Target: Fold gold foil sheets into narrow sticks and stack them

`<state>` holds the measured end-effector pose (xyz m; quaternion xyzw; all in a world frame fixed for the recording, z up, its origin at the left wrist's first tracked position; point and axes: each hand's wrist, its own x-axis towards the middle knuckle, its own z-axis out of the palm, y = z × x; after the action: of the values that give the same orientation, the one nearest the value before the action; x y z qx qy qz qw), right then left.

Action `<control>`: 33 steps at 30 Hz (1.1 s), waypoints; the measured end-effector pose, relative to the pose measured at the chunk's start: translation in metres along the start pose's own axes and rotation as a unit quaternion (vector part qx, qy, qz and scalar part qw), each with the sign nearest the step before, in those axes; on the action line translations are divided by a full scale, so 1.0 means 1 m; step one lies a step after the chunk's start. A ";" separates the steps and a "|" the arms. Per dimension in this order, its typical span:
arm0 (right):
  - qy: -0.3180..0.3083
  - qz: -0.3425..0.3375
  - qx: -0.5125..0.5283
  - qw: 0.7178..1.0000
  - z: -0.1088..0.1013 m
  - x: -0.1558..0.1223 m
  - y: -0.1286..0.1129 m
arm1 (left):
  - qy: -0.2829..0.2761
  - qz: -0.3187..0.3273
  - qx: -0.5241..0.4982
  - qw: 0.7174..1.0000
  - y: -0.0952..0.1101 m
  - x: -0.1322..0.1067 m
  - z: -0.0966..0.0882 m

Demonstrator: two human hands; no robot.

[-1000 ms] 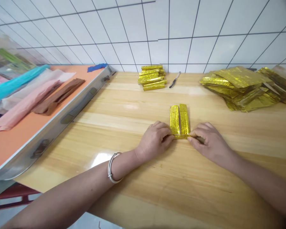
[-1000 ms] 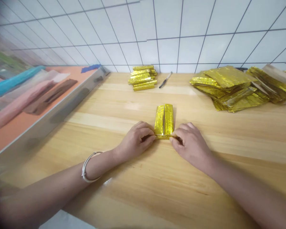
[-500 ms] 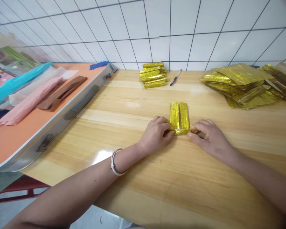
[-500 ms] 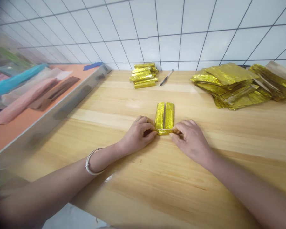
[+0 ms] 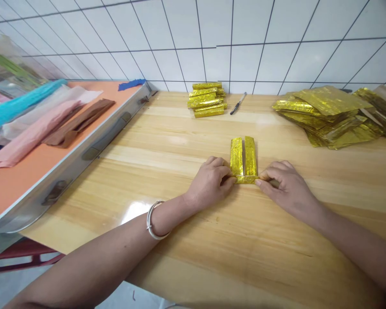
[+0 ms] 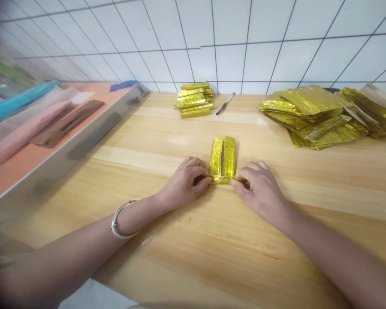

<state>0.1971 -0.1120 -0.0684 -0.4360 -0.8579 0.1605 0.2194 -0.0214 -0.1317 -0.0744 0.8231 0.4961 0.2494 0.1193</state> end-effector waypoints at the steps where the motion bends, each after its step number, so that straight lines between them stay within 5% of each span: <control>1: 0.000 0.001 -0.011 1.000 0.000 0.001 0.000 | 0.001 -0.008 0.001 1.000 0.001 0.000 0.000; 10: -0.016 0.004 -0.058 0.998 0.001 0.005 0.001 | 0.028 -0.066 0.015 0.997 0.002 0.000 0.004; 29: -0.018 0.022 -0.055 0.998 0.000 0.005 0.004 | 0.009 -0.063 0.039 0.997 0.000 -0.002 0.000; 33: -0.018 0.016 -0.045 0.999 0.001 0.006 0.005 | 0.002 -0.016 0.093 0.996 0.006 -0.003 -0.001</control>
<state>0.1973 -0.1045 -0.0702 -0.4561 -0.8610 0.1331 0.1816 -0.0188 -0.1372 -0.0723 0.8224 0.5302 0.2014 0.0451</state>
